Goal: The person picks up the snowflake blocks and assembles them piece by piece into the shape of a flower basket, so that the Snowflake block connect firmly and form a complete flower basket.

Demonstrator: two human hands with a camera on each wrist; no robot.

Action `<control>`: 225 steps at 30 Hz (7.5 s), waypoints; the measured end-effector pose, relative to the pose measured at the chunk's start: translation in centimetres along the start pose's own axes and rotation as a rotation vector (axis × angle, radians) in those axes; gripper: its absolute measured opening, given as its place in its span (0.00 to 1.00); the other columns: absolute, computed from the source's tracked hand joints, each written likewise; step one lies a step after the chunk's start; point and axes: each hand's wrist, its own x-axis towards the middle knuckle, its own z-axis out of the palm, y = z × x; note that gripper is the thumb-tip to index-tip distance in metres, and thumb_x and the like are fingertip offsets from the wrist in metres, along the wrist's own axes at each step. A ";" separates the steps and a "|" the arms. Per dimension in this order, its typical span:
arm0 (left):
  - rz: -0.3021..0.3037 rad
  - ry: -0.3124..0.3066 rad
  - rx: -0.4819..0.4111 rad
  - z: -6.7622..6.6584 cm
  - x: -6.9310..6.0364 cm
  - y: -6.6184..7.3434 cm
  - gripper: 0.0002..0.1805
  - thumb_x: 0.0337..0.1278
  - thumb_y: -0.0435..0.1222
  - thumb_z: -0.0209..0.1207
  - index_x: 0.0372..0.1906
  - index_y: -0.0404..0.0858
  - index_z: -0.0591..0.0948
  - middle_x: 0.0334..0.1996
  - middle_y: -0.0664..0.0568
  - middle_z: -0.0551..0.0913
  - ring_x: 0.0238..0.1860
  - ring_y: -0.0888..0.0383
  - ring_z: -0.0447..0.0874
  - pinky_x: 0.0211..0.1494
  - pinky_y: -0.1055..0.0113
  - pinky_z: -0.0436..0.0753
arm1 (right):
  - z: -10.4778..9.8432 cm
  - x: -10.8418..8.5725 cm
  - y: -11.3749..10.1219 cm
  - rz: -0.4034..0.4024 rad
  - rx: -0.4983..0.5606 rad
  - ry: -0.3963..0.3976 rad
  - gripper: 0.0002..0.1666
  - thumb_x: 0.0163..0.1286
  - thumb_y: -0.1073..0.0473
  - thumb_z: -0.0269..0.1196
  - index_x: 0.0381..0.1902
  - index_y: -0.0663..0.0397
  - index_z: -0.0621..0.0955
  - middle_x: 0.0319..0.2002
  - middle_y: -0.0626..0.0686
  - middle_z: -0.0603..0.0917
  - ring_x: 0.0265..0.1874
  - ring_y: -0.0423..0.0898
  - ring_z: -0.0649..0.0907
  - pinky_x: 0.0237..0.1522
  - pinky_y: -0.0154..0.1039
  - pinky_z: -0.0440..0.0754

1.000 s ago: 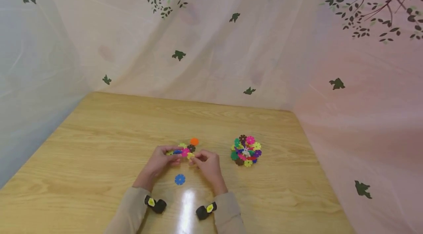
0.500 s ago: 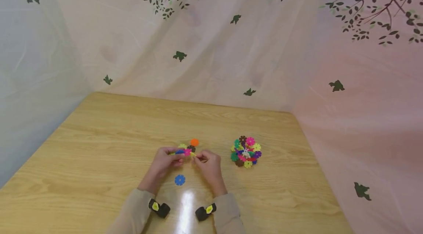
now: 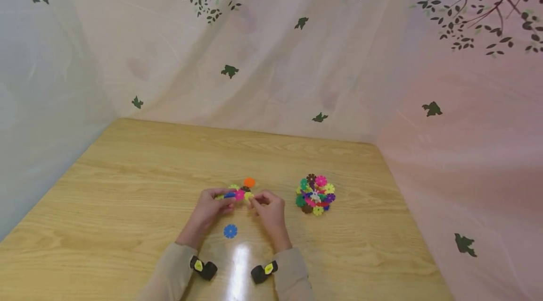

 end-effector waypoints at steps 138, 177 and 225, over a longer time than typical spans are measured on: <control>0.433 -0.125 0.420 -2.7 -1.0 0.1 0.29 0.53 0.31 0.67 0.62 0.34 0.75 0.48 0.43 0.85 0.58 0.47 0.78 0.72 0.50 0.67 | -0.8 -1.4 0.5 0.110 0.158 -0.362 0.24 0.66 0.55 0.64 0.50 0.71 0.80 0.29 0.47 0.84 0.25 0.37 0.83 0.28 0.40 0.89; 0.236 -0.184 0.220 -4.1 -1.2 0.9 0.12 0.61 0.30 0.61 0.36 0.21 0.78 0.23 0.60 0.77 0.28 0.67 0.74 0.34 0.76 0.76 | -1.1 -1.3 -1.0 0.118 0.129 -0.044 0.18 0.71 0.64 0.59 0.55 0.67 0.78 0.29 0.51 0.78 0.28 0.42 0.79 0.21 0.40 0.87; 0.060 -0.411 0.115 -4.1 -1.3 0.1 0.25 0.69 0.42 0.55 0.57 0.23 0.75 0.43 0.34 0.85 0.38 0.58 0.85 0.36 0.69 0.88 | -0.7 -1.6 -0.5 0.156 0.210 -0.170 0.19 0.73 0.65 0.54 0.58 0.66 0.77 0.38 0.53 0.83 0.35 0.42 0.82 0.26 0.39 0.88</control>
